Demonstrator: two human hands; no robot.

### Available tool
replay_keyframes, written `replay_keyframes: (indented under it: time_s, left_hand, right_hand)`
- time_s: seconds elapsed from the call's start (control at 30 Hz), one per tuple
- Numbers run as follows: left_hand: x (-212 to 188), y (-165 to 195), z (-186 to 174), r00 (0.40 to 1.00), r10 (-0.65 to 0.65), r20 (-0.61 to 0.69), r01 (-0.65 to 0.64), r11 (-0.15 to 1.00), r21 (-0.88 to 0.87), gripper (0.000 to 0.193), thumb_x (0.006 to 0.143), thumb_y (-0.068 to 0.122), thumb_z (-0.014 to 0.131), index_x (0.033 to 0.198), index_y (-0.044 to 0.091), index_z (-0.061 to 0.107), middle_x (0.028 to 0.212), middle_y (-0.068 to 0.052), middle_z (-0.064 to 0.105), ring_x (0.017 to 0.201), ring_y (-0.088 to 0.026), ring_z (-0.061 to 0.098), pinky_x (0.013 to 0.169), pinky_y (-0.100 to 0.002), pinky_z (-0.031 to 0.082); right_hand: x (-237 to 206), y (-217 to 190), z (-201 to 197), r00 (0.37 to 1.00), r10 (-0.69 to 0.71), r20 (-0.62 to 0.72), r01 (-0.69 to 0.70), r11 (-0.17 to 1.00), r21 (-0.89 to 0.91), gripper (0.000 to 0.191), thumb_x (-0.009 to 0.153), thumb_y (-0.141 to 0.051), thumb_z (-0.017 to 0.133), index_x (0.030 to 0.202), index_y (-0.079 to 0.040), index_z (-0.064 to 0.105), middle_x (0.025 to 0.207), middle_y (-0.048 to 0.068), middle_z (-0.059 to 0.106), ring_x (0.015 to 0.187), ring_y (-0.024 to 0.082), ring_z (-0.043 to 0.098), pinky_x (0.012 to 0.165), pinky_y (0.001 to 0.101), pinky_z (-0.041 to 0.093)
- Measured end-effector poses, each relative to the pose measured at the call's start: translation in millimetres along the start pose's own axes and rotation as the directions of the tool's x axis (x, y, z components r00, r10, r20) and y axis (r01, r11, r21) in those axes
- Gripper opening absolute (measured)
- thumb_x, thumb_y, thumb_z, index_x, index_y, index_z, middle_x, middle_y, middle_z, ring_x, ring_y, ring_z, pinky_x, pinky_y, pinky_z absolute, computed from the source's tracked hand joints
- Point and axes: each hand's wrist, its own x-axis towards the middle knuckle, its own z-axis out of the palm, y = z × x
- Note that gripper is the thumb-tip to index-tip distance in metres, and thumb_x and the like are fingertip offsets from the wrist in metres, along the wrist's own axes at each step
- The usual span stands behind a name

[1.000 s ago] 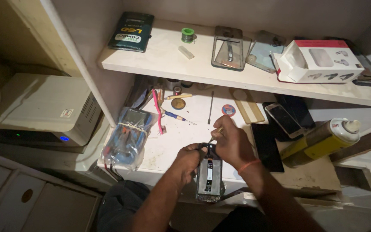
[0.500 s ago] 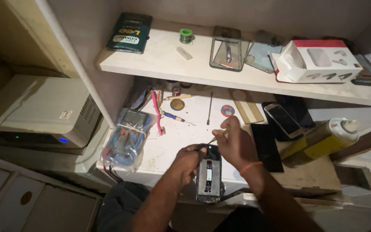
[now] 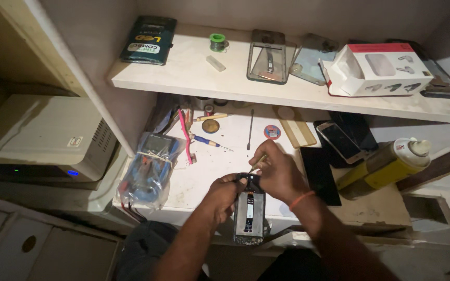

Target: The person holds a disassembled smartphone and uses a small screwdriver to remove screws from the internal frame. They then place a black camera module onto the motherboard and secure it with additional screws. The phone remains open on the workbench throughout the clip.

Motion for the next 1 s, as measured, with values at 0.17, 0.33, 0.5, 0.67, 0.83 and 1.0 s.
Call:
replay_keyframes:
  time_s: [0.17,0.33,0.5,0.67,0.83,1.0]
  left_hand:
    - [3,-2,1,0.998,-0.050,-0.033,0.047,0.995,-0.091,0.023,0.098,0.015,0.065,0.118,0.004,0.071,0.088,-0.008,0.074,0.067,-0.015,0.067,0.056,-0.030,0.055]
    - [-1,1,6,0.995,-0.069,-0.072,0.060,0.990,-0.126,0.024,0.097,0.014,0.066,0.119,0.005,0.071,0.090,-0.008,0.074,0.071,-0.016,0.068,0.059,-0.032,0.056]
    - [-9,7,9,0.994,-0.073,-0.076,0.065,0.993,-0.102,0.022,0.097,0.014,0.065,0.117,0.006,0.072,0.089,-0.007,0.075,0.070,-0.016,0.068,0.059,-0.032,0.056]
    - [-15,14,14,0.994,-0.069,-0.085,0.068,0.997,-0.025,0.022,0.098,0.019,0.063,0.113,0.007,0.074,0.086,-0.008,0.072,0.066,-0.018,0.063,0.054,-0.035,0.050]
    - [-16,20,15,0.976,-0.155,-0.154,0.151,0.988,-0.040,0.025,0.097,0.022,0.056,0.114,0.008,0.070,0.094,-0.009,0.071,0.077,-0.020,0.064,0.064,-0.038,0.053]
    - [-9,18,11,0.986,-0.163,-0.019,0.156,0.966,-0.205,0.034,0.095,0.020,0.046,0.115,0.004,0.069,0.095,-0.013,0.073,0.082,-0.025,0.070,0.072,-0.041,0.061]
  right_hand:
    - [-5,-10,5,0.989,-0.121,-0.089,0.117,0.992,-0.050,0.032,0.073,0.010,0.072,0.094,-0.010,0.057,0.093,0.008,0.071,0.089,0.022,0.076,0.074,0.0337,0.061]
    - [-6,-8,9,0.977,-0.055,-0.205,0.037,0.995,-0.088,0.022,0.083,0.001,0.071,0.094,-0.009,0.055,0.089,0.013,0.073,0.089,0.029,0.077,0.070,0.0384,0.060]
    - [-5,0,6,0.974,0.091,-0.209,-0.125,0.980,-0.156,0.025,0.086,-0.008,0.075,0.098,-0.010,0.053,0.085,0.015,0.076,0.086,0.033,0.078,0.069,0.0416,0.059]
    - [-8,20,13,0.975,0.008,-0.221,-0.029,0.996,-0.090,0.028,0.089,-0.005,0.069,0.111,-0.012,0.054,0.090,0.015,0.077,0.089,0.031,0.077,0.073,0.0407,0.060]
    - [-11,60,5,0.898,-0.095,-0.429,0.362,0.714,0.600,0.034,0.099,-0.021,0.058,0.130,-0.014,0.047,0.099,0.014,0.072,0.089,0.025,0.074,0.079,0.0371,0.062]
    - [-38,80,-6,0.927,0.067,-0.368,0.173,0.796,0.581,0.020,0.102,-0.018,0.064,0.119,-0.007,0.062,0.100,0.009,0.067,0.084,0.018,0.066,0.074,0.0355,0.057]
